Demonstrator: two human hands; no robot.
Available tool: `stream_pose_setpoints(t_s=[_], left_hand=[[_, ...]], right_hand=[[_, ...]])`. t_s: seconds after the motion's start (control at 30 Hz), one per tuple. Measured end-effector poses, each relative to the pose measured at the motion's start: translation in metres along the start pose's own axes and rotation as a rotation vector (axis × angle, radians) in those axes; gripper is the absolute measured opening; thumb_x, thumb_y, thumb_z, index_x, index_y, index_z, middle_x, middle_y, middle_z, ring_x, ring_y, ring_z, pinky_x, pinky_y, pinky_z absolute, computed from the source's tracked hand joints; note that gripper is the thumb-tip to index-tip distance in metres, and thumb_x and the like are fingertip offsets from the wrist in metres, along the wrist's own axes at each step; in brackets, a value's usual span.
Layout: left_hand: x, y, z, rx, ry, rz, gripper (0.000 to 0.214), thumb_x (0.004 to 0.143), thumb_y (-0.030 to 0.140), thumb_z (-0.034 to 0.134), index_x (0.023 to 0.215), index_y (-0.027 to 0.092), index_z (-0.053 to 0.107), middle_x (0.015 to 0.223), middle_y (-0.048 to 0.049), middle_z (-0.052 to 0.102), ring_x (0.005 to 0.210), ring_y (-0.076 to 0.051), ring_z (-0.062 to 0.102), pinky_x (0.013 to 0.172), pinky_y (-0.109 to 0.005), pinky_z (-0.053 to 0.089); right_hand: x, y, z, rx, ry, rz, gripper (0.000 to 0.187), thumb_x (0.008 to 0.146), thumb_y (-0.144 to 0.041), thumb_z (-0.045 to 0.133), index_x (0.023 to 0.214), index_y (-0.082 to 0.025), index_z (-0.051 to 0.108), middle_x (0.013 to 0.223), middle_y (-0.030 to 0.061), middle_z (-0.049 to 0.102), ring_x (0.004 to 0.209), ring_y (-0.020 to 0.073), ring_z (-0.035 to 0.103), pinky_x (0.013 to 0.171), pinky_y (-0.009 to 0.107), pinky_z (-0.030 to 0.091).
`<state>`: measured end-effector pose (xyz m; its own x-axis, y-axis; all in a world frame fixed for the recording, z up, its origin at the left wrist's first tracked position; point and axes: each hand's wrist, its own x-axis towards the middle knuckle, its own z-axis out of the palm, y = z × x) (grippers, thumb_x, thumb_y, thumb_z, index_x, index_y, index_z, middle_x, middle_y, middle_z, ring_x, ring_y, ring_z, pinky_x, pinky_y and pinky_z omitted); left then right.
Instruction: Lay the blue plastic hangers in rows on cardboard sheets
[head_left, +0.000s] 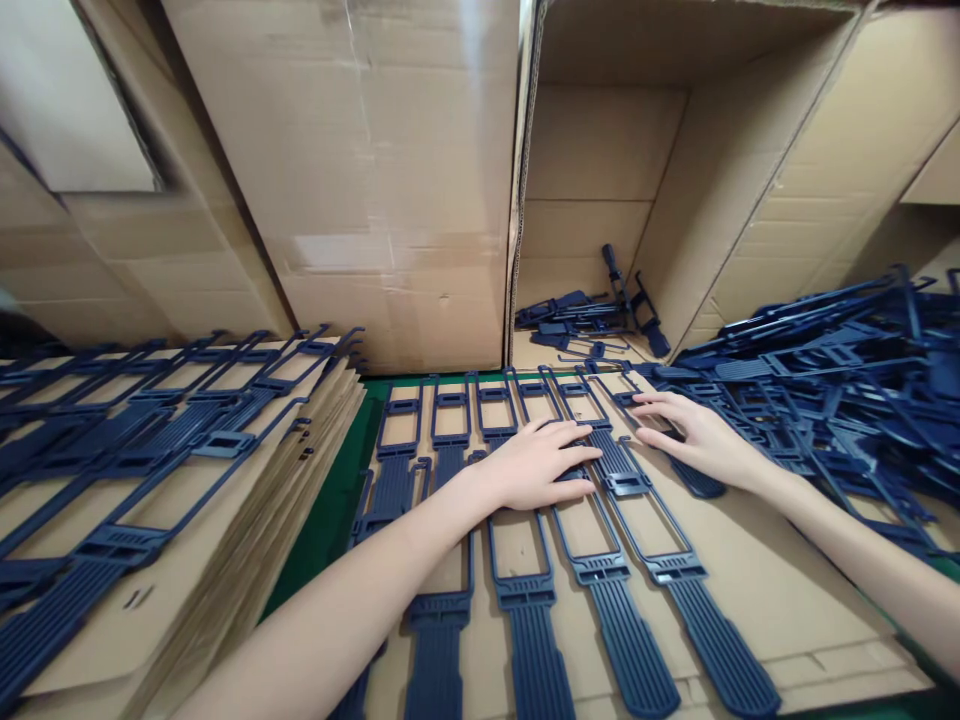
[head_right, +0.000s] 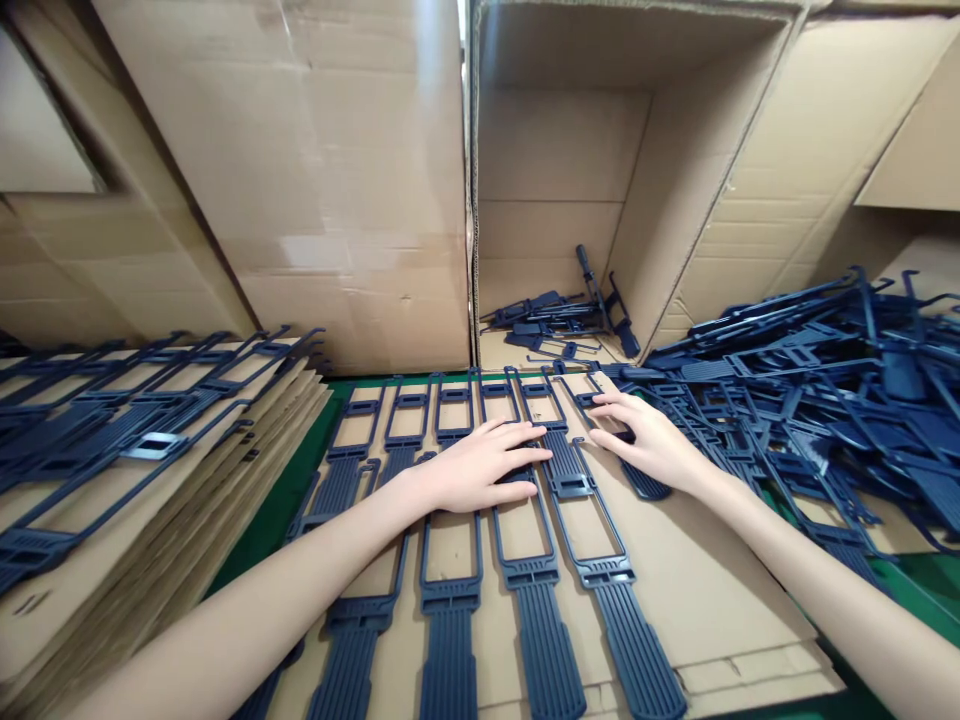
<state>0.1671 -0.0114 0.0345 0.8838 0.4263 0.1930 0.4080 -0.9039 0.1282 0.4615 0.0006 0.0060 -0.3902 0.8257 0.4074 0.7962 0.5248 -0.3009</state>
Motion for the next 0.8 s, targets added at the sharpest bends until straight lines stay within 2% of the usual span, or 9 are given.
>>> stream_pose_setpoints(t_s=[0.27,0.57,0.8], left_hand=[[0.0,0.0,-0.001,0.005,-0.005,-0.001,0.048,0.095,0.048,0.043,0.134,0.02,0.05,0.147,-0.0103,0.039,0.138,-0.024,0.033,0.114,-0.043,0.021],[0.0,0.0,0.0,0.009,-0.002,0.007,0.048,0.095,0.047,0.043,0.134,0.02,0.049,0.147,-0.0106,0.039,0.138,-0.023,0.032,0.114,-0.043,0.021],[0.0,0.0,0.0,0.006,0.002,0.007,0.047,0.094,0.047,0.045,0.133,0.02,0.051,0.146,-0.0113,0.041,0.138,-0.023,0.033,0.114,-0.043,0.021]], right_hand=[[0.024,0.016,0.028,-0.081,0.112,0.038,0.034,0.089,-0.043,0.048,0.097,-0.017,0.067,0.116,0.0147,0.059,0.117,0.0301,0.052,0.102,0.047,0.042],[0.038,0.006,0.032,-0.085,0.108,-0.017,0.035,0.09,-0.04,0.045,0.098,-0.013,0.066,0.114,0.0181,0.058,0.115,0.0303,0.052,0.102,0.047,0.041],[0.036,0.008,0.033,-0.06,0.092,-0.085,0.032,0.09,-0.04,0.047,0.103,-0.016,0.064,0.118,0.0155,0.055,0.119,0.0286,0.049,0.102,0.045,0.041]])
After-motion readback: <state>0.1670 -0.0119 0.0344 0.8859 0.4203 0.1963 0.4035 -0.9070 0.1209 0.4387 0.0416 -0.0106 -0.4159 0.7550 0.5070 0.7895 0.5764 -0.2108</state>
